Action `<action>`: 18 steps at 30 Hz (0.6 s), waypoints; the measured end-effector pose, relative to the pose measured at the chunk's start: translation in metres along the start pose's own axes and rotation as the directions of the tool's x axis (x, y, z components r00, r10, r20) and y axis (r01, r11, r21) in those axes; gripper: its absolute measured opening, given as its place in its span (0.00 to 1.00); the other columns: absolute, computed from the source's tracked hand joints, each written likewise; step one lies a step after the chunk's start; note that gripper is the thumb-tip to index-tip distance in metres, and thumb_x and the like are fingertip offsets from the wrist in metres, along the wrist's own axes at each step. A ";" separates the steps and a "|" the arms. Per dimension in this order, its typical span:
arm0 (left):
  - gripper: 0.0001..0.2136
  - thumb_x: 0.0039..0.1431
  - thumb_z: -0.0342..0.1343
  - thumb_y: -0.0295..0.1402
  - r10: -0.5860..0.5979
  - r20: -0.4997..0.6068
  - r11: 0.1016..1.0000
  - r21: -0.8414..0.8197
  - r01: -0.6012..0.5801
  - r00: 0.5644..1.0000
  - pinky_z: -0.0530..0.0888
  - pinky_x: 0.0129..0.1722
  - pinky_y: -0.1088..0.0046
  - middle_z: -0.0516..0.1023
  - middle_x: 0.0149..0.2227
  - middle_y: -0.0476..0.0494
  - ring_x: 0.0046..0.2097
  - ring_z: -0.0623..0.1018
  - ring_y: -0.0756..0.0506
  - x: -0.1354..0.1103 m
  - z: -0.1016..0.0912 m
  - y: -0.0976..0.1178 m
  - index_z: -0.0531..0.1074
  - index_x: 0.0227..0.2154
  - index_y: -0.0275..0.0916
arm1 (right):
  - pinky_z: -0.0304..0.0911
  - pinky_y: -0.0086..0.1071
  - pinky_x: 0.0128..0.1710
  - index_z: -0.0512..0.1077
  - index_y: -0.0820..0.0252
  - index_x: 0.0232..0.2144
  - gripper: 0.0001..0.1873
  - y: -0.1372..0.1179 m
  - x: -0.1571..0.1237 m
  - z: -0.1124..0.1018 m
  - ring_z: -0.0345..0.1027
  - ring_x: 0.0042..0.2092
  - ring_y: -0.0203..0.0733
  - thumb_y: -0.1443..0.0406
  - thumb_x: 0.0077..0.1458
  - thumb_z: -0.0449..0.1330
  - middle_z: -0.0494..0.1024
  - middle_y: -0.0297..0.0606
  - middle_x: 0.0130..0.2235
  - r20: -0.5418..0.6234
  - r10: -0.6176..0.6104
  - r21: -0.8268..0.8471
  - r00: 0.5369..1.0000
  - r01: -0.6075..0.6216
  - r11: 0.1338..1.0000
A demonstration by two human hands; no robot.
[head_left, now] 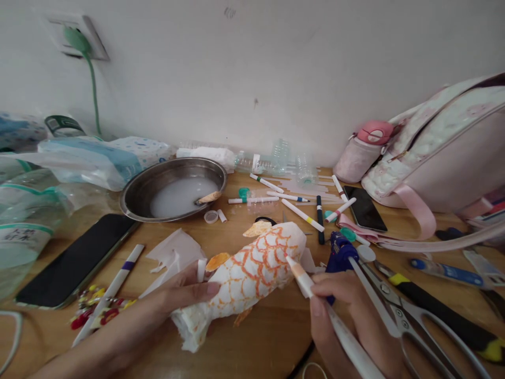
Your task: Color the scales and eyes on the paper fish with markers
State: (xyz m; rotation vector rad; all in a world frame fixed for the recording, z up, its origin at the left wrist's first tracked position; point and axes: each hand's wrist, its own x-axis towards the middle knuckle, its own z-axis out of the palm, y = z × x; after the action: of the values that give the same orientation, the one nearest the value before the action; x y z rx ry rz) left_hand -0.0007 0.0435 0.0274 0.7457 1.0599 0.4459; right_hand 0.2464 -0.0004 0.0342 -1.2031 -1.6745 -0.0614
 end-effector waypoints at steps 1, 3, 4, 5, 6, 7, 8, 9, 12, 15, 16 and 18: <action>0.20 0.52 0.65 0.38 -0.011 -0.017 1.000 0.019 0.011 1.000 0.73 0.30 0.77 0.83 0.26 0.56 0.29 0.81 0.47 -0.003 0.003 0.004 0.72 0.48 0.44 | 0.69 0.32 0.34 0.69 0.56 0.35 0.05 -0.001 0.001 -0.001 0.72 0.32 0.36 0.71 0.57 0.56 0.78 0.34 0.31 -0.010 0.025 -0.019 1.000 -0.025 1.000; 0.21 0.51 0.66 0.39 -0.016 -0.039 1.000 0.012 0.017 0.999 0.72 0.29 0.78 0.84 0.28 0.55 0.28 0.80 0.48 -0.008 0.009 0.009 0.72 0.48 0.43 | 0.69 0.30 0.33 0.69 0.56 0.35 0.04 -0.002 0.001 -0.002 0.70 0.29 0.34 0.70 0.59 0.56 0.78 0.33 0.31 -0.005 0.060 -0.041 0.998 -0.060 0.997; 0.20 0.51 0.66 0.38 -0.001 -0.036 1.000 0.005 0.001 0.999 0.72 0.29 0.78 0.84 0.28 0.56 0.29 0.80 0.48 -0.008 0.010 0.010 0.72 0.47 0.43 | 0.69 0.29 0.32 0.69 0.56 0.35 0.04 -0.002 0.002 -0.002 0.69 0.28 0.33 0.70 0.59 0.56 0.78 0.33 0.31 0.000 0.065 -0.050 0.998 -0.065 0.997; 0.19 0.52 0.66 0.38 0.010 -0.033 1.000 0.001 -0.010 0.999 0.72 0.31 0.78 0.84 0.27 0.56 0.31 0.81 0.48 -0.008 0.010 0.010 0.73 0.47 0.43 | 0.68 0.28 0.31 0.69 0.57 0.35 0.04 -0.003 0.002 -0.002 0.67 0.28 0.32 0.70 0.59 0.56 0.77 0.32 0.31 0.003 0.068 -0.054 0.998 -0.068 0.996; 0.18 0.52 0.65 0.37 0.016 -0.028 1.000 -0.001 -0.016 0.999 0.72 0.32 0.78 0.83 0.26 0.56 0.33 0.82 0.47 -0.008 0.009 0.009 0.73 0.46 0.43 | 0.67 0.28 0.31 0.68 0.57 0.35 0.04 -0.003 0.002 -0.002 0.66 0.27 0.31 0.70 0.59 0.55 0.77 0.32 0.30 0.008 0.067 -0.054 0.998 -0.067 0.996; 0.18 0.52 0.65 0.37 0.017 -0.024 1.000 -0.001 -0.017 1.000 0.73 0.33 0.78 0.83 0.25 0.56 0.36 0.83 0.46 -0.006 0.007 0.007 0.72 0.46 0.43 | 0.66 0.27 0.31 0.68 0.57 0.34 0.05 -0.003 0.002 -0.003 0.65 0.27 0.31 0.71 0.59 0.55 0.77 0.31 0.30 0.015 0.063 -0.051 0.998 -0.062 0.997; 0.18 0.52 0.65 0.38 0.013 -0.024 1.000 0.001 -0.013 1.000 0.73 0.34 0.77 0.83 0.25 0.56 0.37 0.83 0.45 -0.004 0.005 0.005 0.72 0.46 0.43 | 0.65 0.27 0.30 0.68 0.57 0.34 0.05 -0.003 0.001 -0.003 0.65 0.27 0.30 0.71 0.59 0.55 0.77 0.31 0.30 0.020 0.058 -0.049 0.998 -0.057 0.997; 0.18 0.52 0.65 0.38 0.008 -0.025 1.000 0.002 -0.008 1.000 0.74 0.34 0.76 0.84 0.26 0.56 0.38 0.84 0.44 -0.002 0.003 0.003 0.72 0.46 0.43 | 0.65 0.27 0.30 0.68 0.57 0.34 0.05 -0.003 0.001 -0.003 0.65 0.27 0.30 0.71 0.59 0.55 0.77 0.31 0.29 0.026 0.054 -0.047 0.998 -0.053 0.998; 0.18 0.52 0.65 0.36 0.024 -0.012 1.000 0.000 -0.024 1.000 0.75 0.33 0.75 0.84 0.26 0.55 0.38 0.84 0.42 0.003 -0.002 -0.003 0.72 0.46 0.43 | 0.64 0.29 0.32 0.68 0.57 0.35 0.05 -0.002 0.000 -0.002 0.67 0.29 0.32 0.71 0.59 0.55 0.77 0.31 0.30 0.024 0.055 -0.049 0.998 -0.054 0.997; 0.16 0.53 0.64 0.35 0.032 -0.008 0.999 0.002 -0.032 0.999 0.75 0.33 0.74 0.83 0.25 0.56 0.33 0.84 0.43 0.004 -0.003 -0.005 0.72 0.45 0.44 | 0.64 0.31 0.32 0.68 0.57 0.36 0.04 -0.001 -0.002 -0.001 0.68 0.30 0.33 0.71 0.59 0.56 0.76 0.32 0.31 0.022 0.059 -0.028 0.998 -0.058 0.998; 0.15 0.54 0.63 0.35 0.040 -0.007 0.999 0.001 -0.040 0.999 0.75 0.33 0.74 0.83 0.24 0.56 0.33 0.84 0.44 0.004 -0.002 -0.004 0.73 0.45 0.44 | 0.64 0.31 0.32 0.68 0.58 0.36 0.05 -0.001 -0.002 -0.001 0.67 0.29 0.33 0.71 0.59 0.55 0.76 0.32 0.30 0.026 0.051 -0.018 0.998 -0.051 0.999; 0.15 0.54 0.63 0.35 0.050 -0.003 0.999 -0.012 -0.050 0.999 0.74 0.34 0.76 0.83 0.24 0.56 0.37 0.84 0.44 0.002 -0.001 -0.003 0.73 0.45 0.43 | 0.62 0.31 0.31 0.69 0.58 0.34 0.05 -0.001 -0.002 -0.001 0.67 0.29 0.33 0.72 0.58 0.55 0.77 0.32 0.30 0.027 0.034 -0.004 0.999 -0.034 0.999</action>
State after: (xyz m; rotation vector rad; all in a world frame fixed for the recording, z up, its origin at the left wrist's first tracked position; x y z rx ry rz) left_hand -0.0007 0.0435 0.0239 0.7625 1.0415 0.4962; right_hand 0.2457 -0.0026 0.0339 -1.2396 -1.6779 -0.0269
